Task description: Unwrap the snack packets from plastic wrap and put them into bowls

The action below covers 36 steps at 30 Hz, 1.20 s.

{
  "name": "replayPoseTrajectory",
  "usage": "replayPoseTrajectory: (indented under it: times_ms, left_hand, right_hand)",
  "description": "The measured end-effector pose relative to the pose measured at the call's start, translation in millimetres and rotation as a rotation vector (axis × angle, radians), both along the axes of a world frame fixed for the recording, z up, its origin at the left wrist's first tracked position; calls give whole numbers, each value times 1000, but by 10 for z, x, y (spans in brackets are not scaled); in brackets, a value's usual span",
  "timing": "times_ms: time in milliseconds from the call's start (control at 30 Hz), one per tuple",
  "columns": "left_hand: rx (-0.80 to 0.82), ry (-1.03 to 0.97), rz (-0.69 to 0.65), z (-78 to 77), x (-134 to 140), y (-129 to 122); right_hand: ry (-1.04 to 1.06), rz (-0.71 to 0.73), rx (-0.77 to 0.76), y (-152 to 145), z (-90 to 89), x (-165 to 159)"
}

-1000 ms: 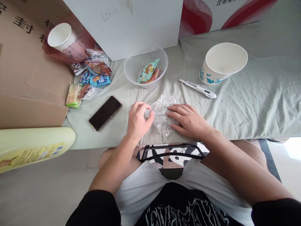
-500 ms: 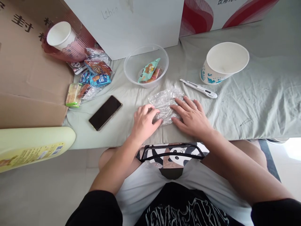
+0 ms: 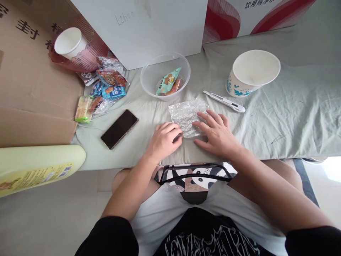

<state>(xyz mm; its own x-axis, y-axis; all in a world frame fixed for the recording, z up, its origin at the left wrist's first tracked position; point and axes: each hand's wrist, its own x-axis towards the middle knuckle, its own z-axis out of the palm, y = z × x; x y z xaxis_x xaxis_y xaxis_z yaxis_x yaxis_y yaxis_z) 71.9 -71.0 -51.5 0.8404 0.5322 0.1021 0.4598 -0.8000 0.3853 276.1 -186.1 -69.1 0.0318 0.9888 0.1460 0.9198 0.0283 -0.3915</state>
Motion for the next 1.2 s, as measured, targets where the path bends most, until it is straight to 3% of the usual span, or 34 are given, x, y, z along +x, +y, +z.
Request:
replayPoseTrajectory:
  times_ms: [167,333,600,800,967,1200]
  left_hand:
    - [-62,-208,80,23,-3,39]
    - [-202,-227,64,-22,-10,60]
    - [-454,-359,343,-57,-30,149]
    - [-299,-331,383,-18,-11,127]
    - [-223,-264,377,-80,2,132]
    - [-94,-267,332,-142,-9,189]
  right_hand:
    - [169,55,56,37,8,43]
    - [359,11,73,48,32,75]
    - [380,-102,50,83,86,67]
    - [392,-258,41,109,89,42]
    - [353,-365,73,125,32,5]
    - [224,-305,84,131,-37,-15]
